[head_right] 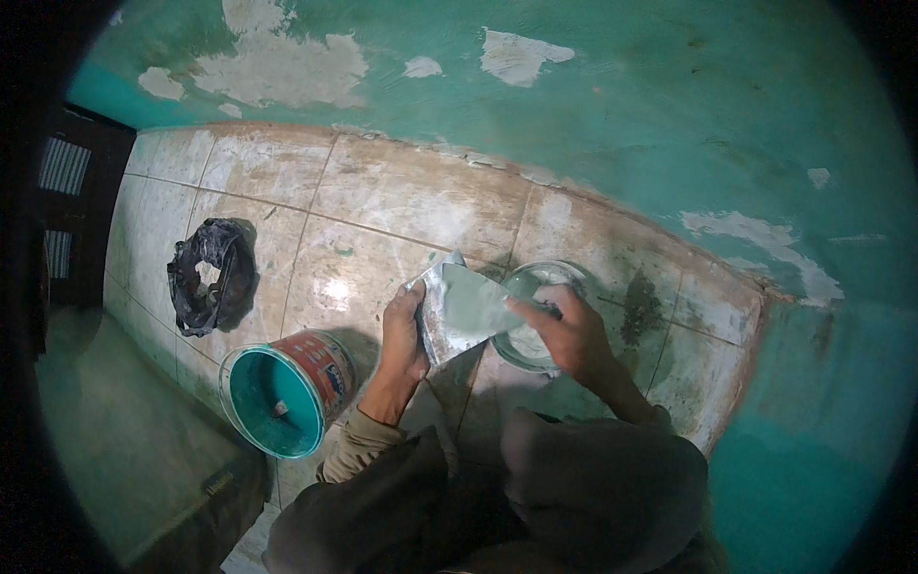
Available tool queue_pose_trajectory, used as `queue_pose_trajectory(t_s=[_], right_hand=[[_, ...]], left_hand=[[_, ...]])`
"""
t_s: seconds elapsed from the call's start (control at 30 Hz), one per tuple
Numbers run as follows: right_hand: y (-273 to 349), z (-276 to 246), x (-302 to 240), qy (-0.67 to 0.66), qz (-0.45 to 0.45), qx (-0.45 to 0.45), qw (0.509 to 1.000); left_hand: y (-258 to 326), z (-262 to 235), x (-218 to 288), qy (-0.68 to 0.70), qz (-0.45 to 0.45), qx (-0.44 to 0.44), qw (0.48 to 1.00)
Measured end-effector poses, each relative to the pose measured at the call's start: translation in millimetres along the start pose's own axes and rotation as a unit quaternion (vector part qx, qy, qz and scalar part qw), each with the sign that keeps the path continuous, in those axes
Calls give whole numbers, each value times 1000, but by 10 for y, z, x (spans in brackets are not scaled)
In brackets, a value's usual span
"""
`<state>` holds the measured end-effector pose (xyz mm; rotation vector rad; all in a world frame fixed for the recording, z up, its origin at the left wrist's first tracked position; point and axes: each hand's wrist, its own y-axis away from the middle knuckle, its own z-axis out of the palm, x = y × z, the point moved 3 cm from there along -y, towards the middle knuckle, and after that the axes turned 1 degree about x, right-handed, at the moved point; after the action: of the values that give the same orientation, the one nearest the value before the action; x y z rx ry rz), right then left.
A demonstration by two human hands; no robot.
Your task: The person scoops white plaster from a bucket with a trowel and applies it to a green wall using a putty knife, smoothing the surface in sections. The person repeatedly transfers plaster between tools and spreads it along the lower wall area.
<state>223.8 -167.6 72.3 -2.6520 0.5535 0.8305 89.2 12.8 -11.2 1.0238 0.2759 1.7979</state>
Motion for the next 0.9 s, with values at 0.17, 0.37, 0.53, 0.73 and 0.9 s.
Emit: queue_pose_trajectory(t_s=[0.17, 0.37, 0.53, 0.73, 0.9], right_hand=[[87, 64, 128, 145, -49, 43, 987], [203, -180, 968, 69, 134, 38, 988], [-341, 137, 1652, 28, 106, 52, 993], [-628, 332, 1958, 32, 118, 57, 991], [-601, 319, 2103, 109, 128, 55, 984]], left_hand=[[116, 86, 140, 14, 66, -25, 997], [193, 72, 253, -21, 158, -6, 987], [137, -186, 3, -37, 154, 20, 987], [208, -413, -106, -44, 147, 65, 986], [197, -495, -172, -45, 136, 75, 987]])
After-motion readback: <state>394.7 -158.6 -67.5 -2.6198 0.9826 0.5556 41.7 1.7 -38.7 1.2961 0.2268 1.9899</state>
